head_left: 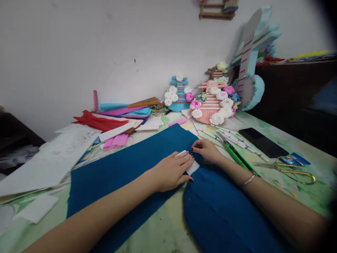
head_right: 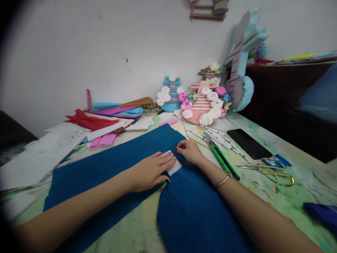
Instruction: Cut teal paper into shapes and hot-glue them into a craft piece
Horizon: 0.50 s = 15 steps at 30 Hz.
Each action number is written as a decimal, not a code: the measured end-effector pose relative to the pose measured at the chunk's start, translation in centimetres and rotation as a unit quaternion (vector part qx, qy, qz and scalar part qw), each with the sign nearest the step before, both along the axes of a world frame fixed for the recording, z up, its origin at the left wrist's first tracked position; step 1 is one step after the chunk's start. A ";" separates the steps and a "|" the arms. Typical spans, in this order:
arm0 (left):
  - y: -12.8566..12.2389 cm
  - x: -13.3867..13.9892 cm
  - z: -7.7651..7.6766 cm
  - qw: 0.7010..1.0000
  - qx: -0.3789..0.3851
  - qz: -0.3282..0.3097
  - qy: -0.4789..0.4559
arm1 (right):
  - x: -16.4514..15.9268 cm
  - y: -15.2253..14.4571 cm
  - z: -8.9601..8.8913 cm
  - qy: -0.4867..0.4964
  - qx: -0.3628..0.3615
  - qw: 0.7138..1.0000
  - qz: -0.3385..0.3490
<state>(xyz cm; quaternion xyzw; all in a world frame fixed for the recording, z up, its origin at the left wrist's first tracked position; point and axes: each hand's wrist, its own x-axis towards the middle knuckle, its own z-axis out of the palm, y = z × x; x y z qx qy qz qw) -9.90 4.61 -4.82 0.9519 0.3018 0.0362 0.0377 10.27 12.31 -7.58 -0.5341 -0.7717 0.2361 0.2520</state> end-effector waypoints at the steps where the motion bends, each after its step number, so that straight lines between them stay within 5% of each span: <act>1: 0.3 0.3 -0.6 1.000 -0.008 0.006 0.005 | -0.1 -0.2 0.1 -0.005 0.007 1.000 -0.005; 5: 0.4 0.2 -1.7 0.998 -0.056 0.033 -0.008 | -0.6 -0.8 0.8 -0.032 0.024 0.999 -0.025; 15: 0.0 0.0 -1.4 0.993 -0.111 0.031 -0.015 | -0.7 -1.3 1.7 -0.132 -0.020 0.991 -0.016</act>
